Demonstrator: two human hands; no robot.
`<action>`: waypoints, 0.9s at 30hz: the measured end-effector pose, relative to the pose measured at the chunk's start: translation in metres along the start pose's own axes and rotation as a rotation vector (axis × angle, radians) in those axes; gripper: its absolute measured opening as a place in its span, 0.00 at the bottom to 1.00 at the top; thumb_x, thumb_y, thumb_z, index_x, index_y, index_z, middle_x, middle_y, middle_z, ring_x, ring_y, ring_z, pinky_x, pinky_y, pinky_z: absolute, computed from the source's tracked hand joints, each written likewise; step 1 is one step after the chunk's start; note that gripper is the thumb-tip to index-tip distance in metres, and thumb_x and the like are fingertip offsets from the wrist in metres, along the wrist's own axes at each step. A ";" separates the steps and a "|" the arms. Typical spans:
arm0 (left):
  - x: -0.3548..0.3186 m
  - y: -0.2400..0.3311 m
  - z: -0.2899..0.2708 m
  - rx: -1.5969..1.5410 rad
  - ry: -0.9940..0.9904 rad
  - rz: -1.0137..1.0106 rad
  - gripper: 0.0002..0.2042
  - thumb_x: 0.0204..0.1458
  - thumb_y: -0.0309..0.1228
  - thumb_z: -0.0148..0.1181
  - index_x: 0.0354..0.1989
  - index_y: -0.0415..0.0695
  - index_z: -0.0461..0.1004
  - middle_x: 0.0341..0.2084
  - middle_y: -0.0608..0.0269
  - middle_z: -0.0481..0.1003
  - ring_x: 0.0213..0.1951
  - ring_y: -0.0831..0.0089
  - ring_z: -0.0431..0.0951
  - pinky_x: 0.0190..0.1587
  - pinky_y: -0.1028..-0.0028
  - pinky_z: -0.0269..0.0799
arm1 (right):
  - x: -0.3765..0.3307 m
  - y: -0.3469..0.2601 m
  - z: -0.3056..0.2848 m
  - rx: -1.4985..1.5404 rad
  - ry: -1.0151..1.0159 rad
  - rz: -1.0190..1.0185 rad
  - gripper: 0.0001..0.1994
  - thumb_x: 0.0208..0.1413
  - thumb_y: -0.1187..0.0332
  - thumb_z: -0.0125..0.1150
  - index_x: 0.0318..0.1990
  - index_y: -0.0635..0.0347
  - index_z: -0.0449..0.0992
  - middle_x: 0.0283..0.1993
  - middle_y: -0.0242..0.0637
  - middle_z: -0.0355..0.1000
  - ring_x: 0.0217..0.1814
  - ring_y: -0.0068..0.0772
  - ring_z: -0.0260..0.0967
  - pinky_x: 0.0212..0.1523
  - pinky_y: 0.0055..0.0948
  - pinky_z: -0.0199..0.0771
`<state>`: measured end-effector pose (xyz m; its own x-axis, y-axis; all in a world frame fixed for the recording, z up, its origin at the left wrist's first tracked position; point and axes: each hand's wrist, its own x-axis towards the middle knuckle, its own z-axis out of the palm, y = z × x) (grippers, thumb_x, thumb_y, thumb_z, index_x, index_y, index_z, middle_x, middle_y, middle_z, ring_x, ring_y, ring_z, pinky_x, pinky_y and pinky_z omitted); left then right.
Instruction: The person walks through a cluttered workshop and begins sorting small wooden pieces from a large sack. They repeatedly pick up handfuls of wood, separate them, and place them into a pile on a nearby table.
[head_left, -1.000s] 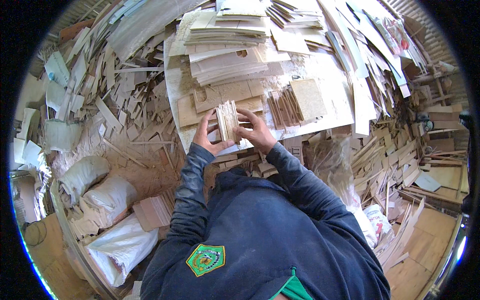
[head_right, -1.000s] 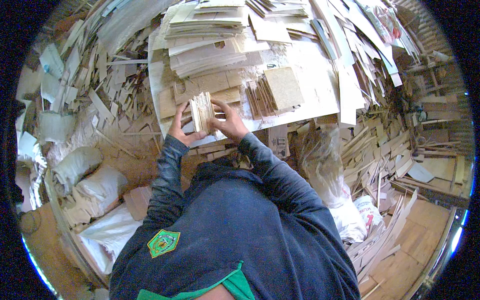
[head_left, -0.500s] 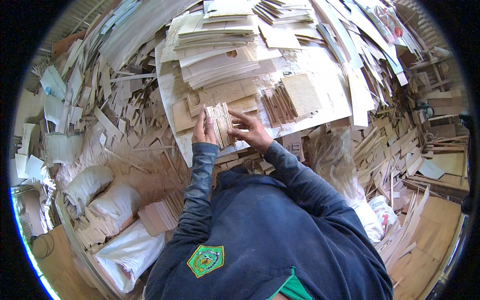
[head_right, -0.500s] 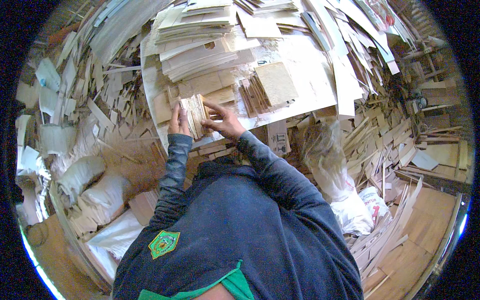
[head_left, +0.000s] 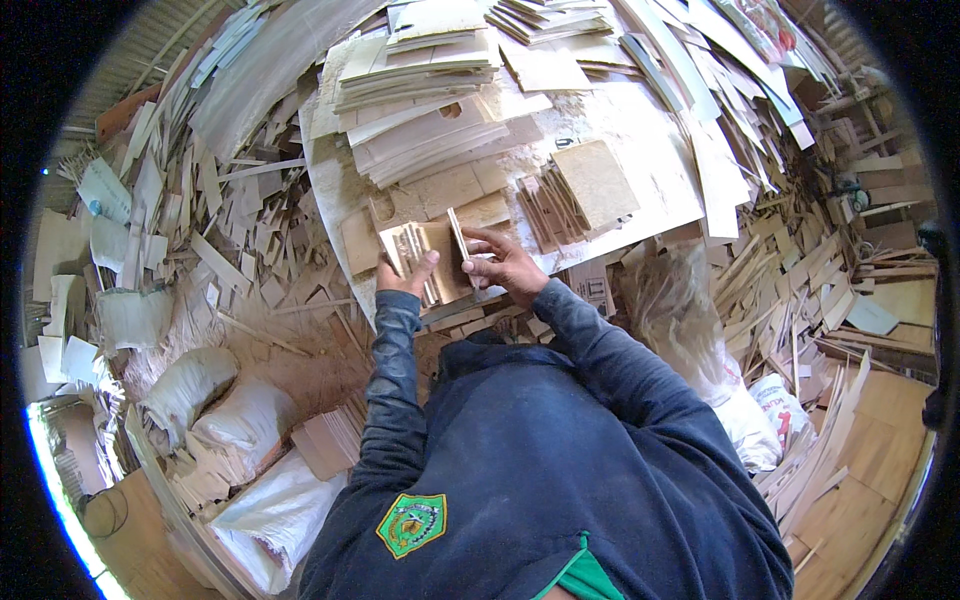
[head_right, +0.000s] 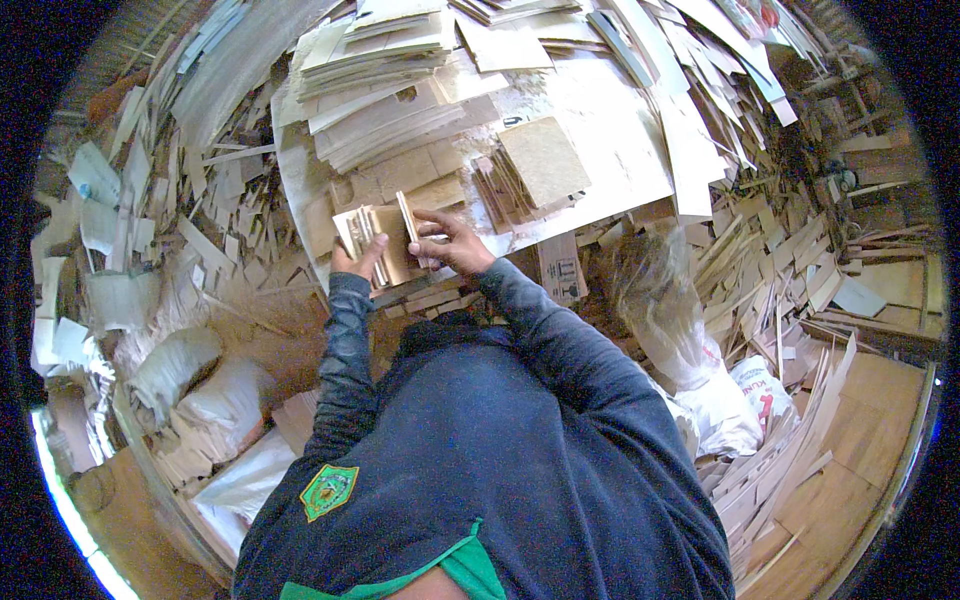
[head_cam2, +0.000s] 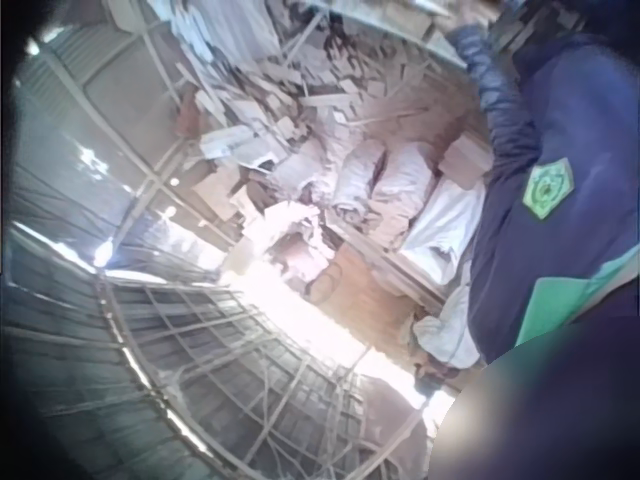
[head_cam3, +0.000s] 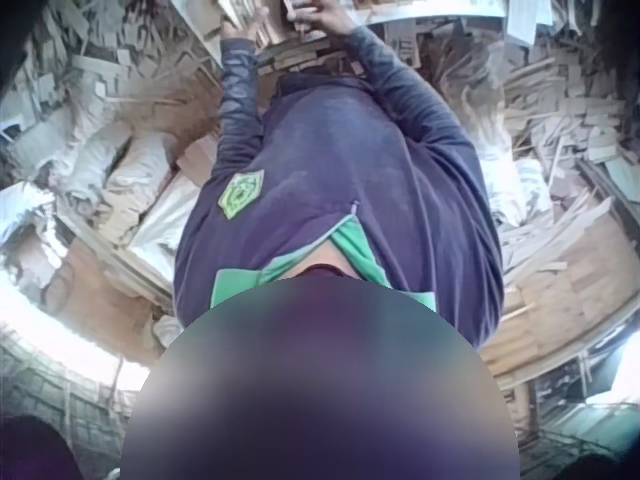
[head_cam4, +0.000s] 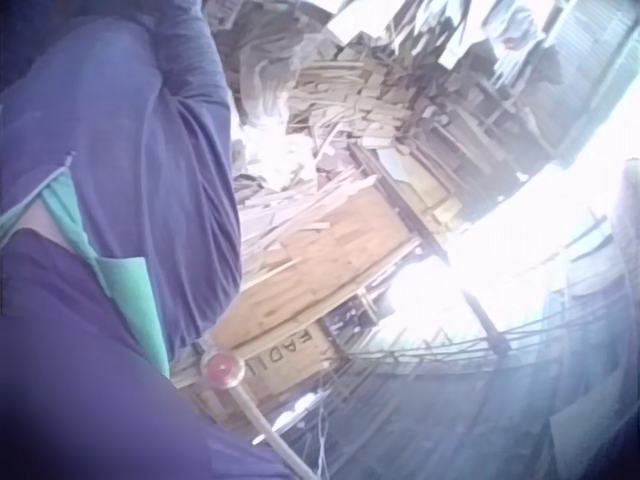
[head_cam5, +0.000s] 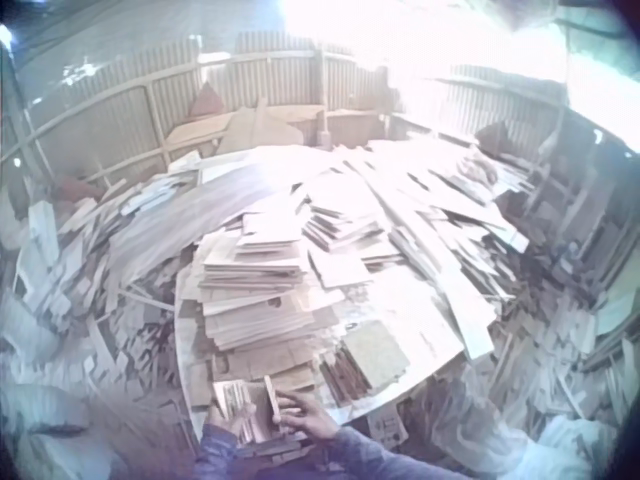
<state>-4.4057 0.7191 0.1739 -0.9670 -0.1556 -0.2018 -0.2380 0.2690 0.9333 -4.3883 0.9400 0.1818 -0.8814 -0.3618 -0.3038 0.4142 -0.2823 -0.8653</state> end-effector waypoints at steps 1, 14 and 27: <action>0.001 -0.002 -0.003 0.093 0.035 0.018 0.37 0.37 0.50 0.76 0.48 0.34 0.68 0.38 0.52 0.77 0.39 0.64 0.78 0.46 0.66 0.74 | -0.002 0.000 -0.002 -0.003 0.016 0.026 0.32 0.54 0.67 0.66 0.66 0.56 0.60 0.53 0.36 0.68 0.44 0.24 0.68 0.37 0.23 0.73; -0.014 0.016 0.000 0.358 0.079 0.032 0.58 0.36 0.45 0.74 0.67 0.30 0.39 0.59 0.30 0.61 0.57 0.43 0.68 0.60 0.56 0.66 | -0.061 -0.021 -0.008 -0.141 0.413 -0.293 0.16 0.63 0.74 0.44 0.56 0.69 0.67 0.50 0.39 0.72 0.51 0.26 0.67 0.52 0.25 0.68; -0.079 0.082 0.021 -0.174 -0.124 0.333 0.42 0.43 0.25 0.70 0.66 0.37 0.49 0.55 0.50 0.64 0.54 0.62 0.68 0.60 0.64 0.65 | -0.172 -0.023 -0.028 0.801 0.302 -0.322 0.17 0.63 0.71 0.39 0.58 0.59 0.64 0.53 0.40 0.72 0.53 0.36 0.72 0.56 0.41 0.72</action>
<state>-4.3506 0.7733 0.2599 -0.9949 0.0315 0.0958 0.0989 0.1187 0.9880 -4.2523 1.0334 0.2425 -0.9570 0.0568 -0.2844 0.0727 -0.9022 -0.4251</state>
